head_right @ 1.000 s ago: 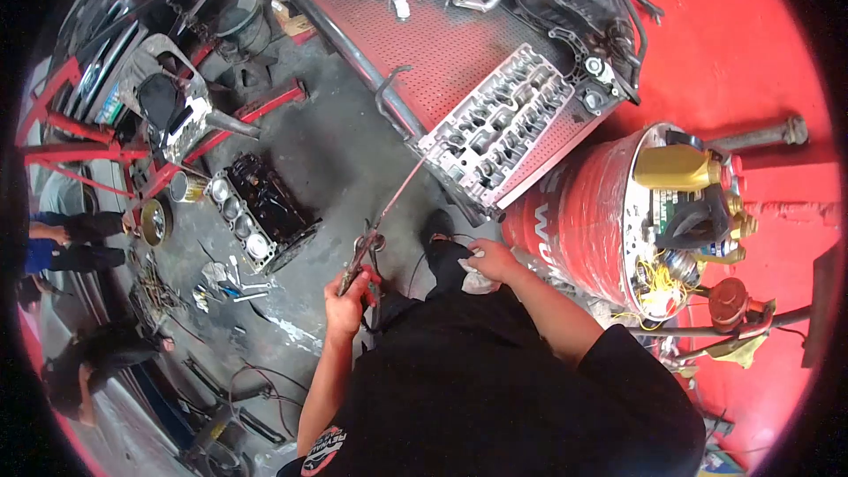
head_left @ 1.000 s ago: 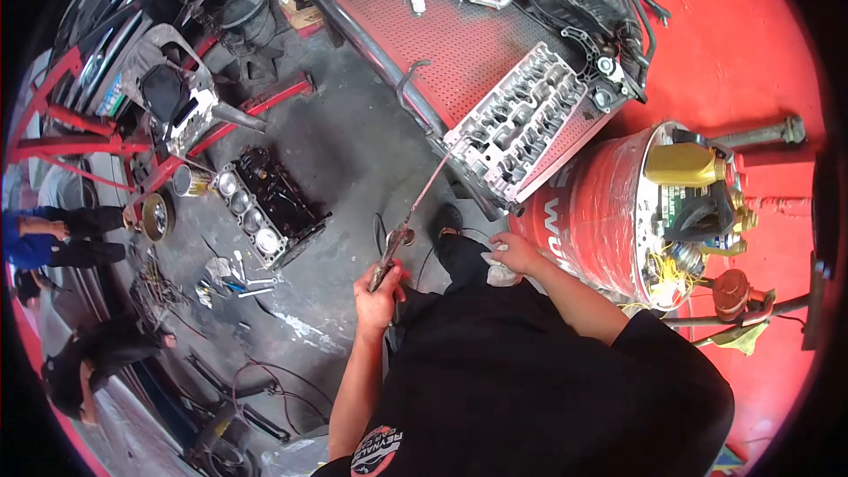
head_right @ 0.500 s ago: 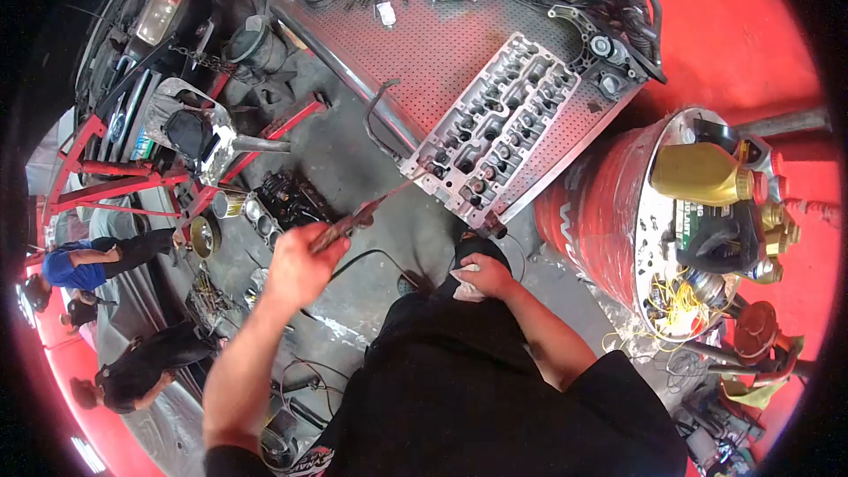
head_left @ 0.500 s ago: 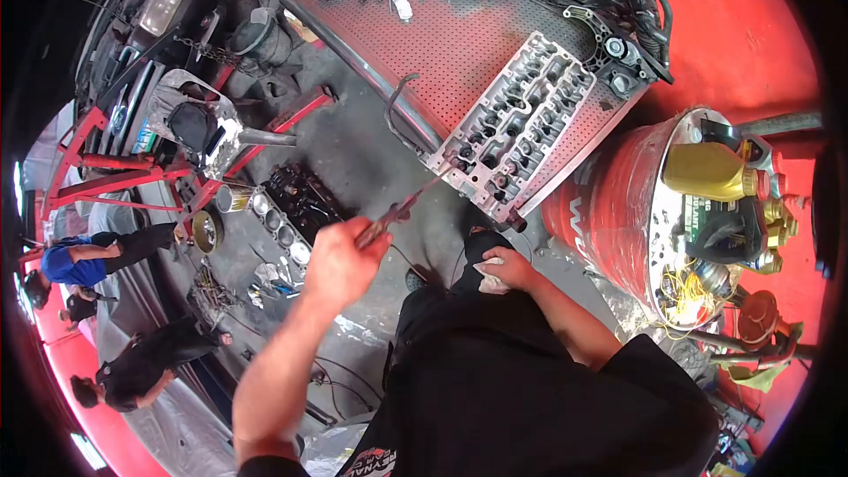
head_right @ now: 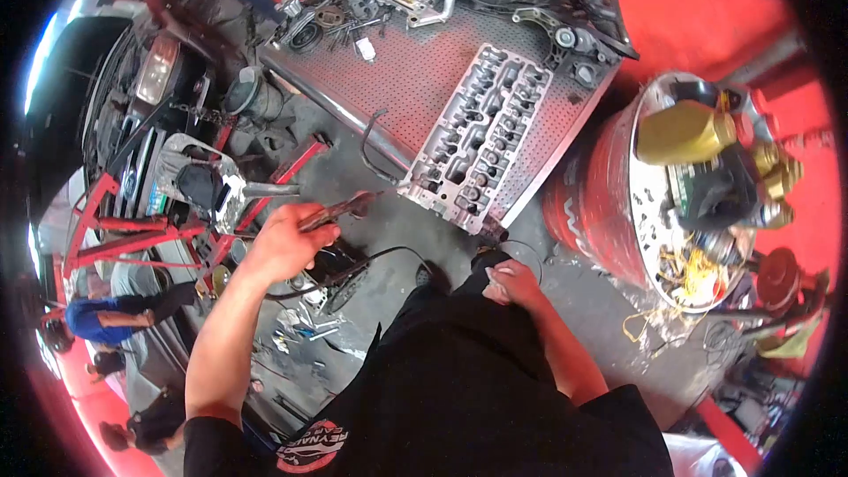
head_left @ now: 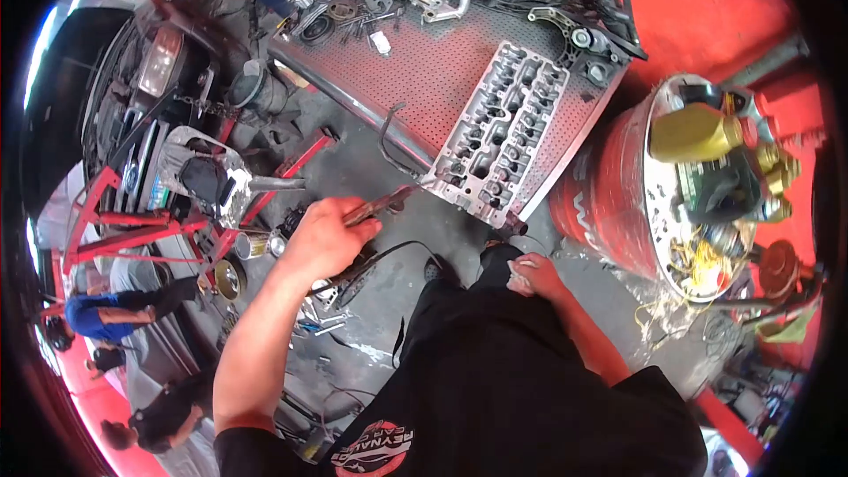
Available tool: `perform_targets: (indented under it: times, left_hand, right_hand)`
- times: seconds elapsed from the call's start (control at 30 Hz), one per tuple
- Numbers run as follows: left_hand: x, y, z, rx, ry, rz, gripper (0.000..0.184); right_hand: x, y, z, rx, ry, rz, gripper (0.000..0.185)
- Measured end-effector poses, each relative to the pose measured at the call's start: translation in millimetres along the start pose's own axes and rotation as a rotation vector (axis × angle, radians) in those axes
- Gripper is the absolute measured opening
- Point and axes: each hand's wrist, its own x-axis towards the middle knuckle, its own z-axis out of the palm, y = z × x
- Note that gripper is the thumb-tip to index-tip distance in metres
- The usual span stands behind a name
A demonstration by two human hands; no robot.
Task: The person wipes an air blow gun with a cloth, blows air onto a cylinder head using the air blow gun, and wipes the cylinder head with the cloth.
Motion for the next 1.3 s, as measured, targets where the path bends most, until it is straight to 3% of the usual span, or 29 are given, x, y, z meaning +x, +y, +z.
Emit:
perform_targets:
  times: [0.03,0.13,0.27,0.33,0.37,0.47,0.6,0.7,0.73,0.8,0.87,0.93,1.03,1.13,1.2,1.3]
  left_hand:
    - [-7,-10,4,-0.054,0.051,0.026,0.025]
    - [-8,-36,28,-0.123,0.202,0.162,0.022]
    - [10,-52,35,-0.113,0.195,0.193,0.025]
    - [33,-63,35,-0.131,0.229,0.276,0.025]
    - [38,-62,34,-0.160,0.208,0.257,0.026]
    - [52,-55,31,-0.123,0.208,0.300,0.026]
    - [68,-42,37,-0.063,0.232,0.330,0.026]
    - [94,-35,39,-0.046,0.195,0.297,0.024]
    - [101,-29,40,-0.034,0.148,0.192,0.027]
    - [101,-17,36,-0.020,0.104,0.079,0.033]
    - [60,22,7,-0.281,-0.047,-0.075,0.033]
    - [58,30,17,-0.252,0.033,-0.078,0.031]
    - [66,30,49,-0.049,0.277,0.049,0.025]
    - [64,51,48,-0.240,0.260,-0.062,0.027]
    - [71,64,55,-0.247,0.242,-0.107,0.030]
    - [103,69,69,-0.233,0.273,-0.108,0.032]
  right_hand:
    - [-13,-6,4,0.151,0.018,0.114,0.038]
    - [-35,-10,18,0.235,0.085,0.175,0.041]
    - [-64,-1,38,0.094,0.204,0.106,0.035]
    - [-84,-4,54,0.184,0.131,0.101,0.031]
    - [-102,-20,56,-0.032,0.153,0.119,0.028]
    - [-127,-23,71,0.101,0.164,0.134,0.029]
    - [-117,20,67,0.028,0.239,0.041,0.033]
    - [-99,23,58,0.287,0.258,0.005,0.029]
    - [-93,24,51,0.403,0.264,-0.004,0.026]
    - [-79,37,30,0.313,0.301,-0.022,0.022]
    - [-67,34,-4,0.220,0.332,-0.055,0.018]
    - [-68,27,-25,0.350,0.467,-0.108,0.015]
    - [-55,14,-65,0.416,0.446,-0.080,0.014]
    - [-40,8,-92,0.407,0.437,-0.026,0.016]
    - [-36,5,-106,0.145,0.456,-0.037,0.019]
    - [-7,25,-121,0.047,0.446,-0.012,0.021]
